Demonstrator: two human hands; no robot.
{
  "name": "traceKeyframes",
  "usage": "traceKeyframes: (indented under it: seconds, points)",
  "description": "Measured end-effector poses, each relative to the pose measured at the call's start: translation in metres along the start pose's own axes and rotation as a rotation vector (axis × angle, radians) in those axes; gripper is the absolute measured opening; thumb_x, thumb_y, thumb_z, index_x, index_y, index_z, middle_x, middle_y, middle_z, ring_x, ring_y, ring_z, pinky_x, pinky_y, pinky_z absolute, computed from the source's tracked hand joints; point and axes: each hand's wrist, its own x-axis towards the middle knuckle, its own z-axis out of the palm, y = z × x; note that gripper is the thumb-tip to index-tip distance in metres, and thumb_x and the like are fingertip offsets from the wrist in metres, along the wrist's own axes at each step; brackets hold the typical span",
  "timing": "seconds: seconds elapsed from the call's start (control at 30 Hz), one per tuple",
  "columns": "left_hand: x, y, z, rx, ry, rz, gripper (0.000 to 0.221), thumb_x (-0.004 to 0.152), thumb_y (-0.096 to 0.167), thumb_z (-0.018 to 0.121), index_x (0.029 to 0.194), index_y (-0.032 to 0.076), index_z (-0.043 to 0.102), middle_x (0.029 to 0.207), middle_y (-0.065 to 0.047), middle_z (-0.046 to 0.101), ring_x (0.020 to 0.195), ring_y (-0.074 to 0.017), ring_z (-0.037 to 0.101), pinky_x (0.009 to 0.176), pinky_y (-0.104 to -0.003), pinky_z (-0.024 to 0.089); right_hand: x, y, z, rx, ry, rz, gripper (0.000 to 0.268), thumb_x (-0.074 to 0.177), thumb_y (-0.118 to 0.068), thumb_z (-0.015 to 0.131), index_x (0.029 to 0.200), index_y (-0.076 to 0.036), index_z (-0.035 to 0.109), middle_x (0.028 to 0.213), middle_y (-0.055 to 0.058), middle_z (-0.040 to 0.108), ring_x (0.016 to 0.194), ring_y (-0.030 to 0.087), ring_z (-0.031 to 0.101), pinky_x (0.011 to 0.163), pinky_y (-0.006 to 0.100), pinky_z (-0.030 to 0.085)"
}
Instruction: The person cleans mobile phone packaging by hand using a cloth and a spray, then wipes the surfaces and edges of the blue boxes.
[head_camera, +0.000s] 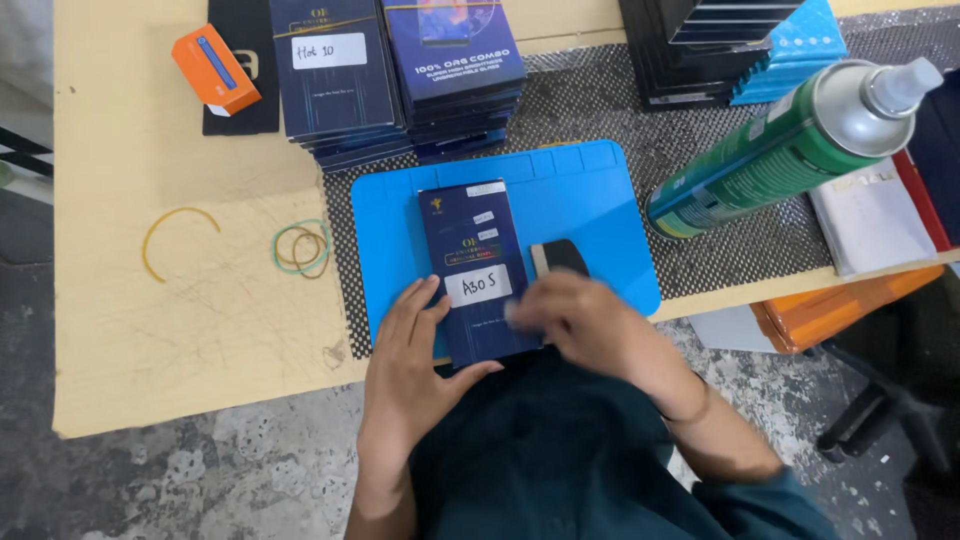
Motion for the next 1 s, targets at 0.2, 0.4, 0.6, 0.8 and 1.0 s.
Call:
traceKeyframes:
  seconds: [0.2,0.4,0.6,0.8,1.0]
  points:
    - [-0.003,-0.001,0.002,-0.047,-0.071,-0.101,0.088,0.071,0.052,0.091,0.134,0.0,0.058,0.153,-0.017,0.052,0.145,-0.0364,0.045,0.118,-0.049,0.039,0.007,-0.035,0.03,-0.104,-0.007,-0.128,0.03,0.084,0.006,0.07,0.114,-0.001,0.073,0.106,0.016,0.065,0.099,0.034,0.063,0.089,0.043,0.054]
    - [0.003,0.004,-0.006,-0.103,-0.078,-0.093,0.083,0.071,0.035,0.095,0.135,0.0,0.056,0.153,-0.016,0.05,0.147,-0.037,0.044,0.12,-0.05,0.039,0.029,-0.028,0.062,-0.263,0.143,-0.225,0.023,0.091,0.004,0.069,0.113,0.005,0.064,0.106,0.02,0.062,0.095,0.037,0.06,0.086,0.047,0.051]
    - [0.001,0.002,-0.003,-0.07,-0.045,-0.073,0.091,0.069,0.049,0.093,0.135,0.0,0.055,0.153,-0.018,0.051,0.145,-0.0378,0.046,0.119,-0.051,0.04,-0.01,-0.021,0.022,-0.11,-0.017,-0.157,0.033,0.086,0.013,0.058,0.111,-0.001,0.075,0.106,0.014,0.068,0.099,0.032,0.063,0.092,0.043,0.05]
    - [0.001,0.007,-0.003,-0.028,-0.09,-0.078,0.09,0.075,0.052,0.088,0.138,-0.002,0.054,0.154,-0.019,0.049,0.147,-0.0388,0.043,0.119,-0.052,0.039,-0.028,-0.011,0.035,-0.107,0.192,-0.1,0.04,0.09,0.014,0.055,0.123,-0.004,0.068,0.106,0.015,0.065,0.096,0.032,0.062,0.081,0.04,0.055]
    - [-0.001,0.029,0.011,0.27,-0.166,-0.121,0.121,0.073,0.086,0.068,0.156,0.004,0.035,0.165,-0.022,0.034,0.154,-0.0408,0.03,0.122,-0.055,0.029,-0.036,0.0,0.036,-0.044,0.399,-0.074,0.027,0.096,0.003,0.067,0.122,-0.004,0.07,0.101,0.015,0.066,0.089,0.028,0.066,0.076,0.034,0.057]
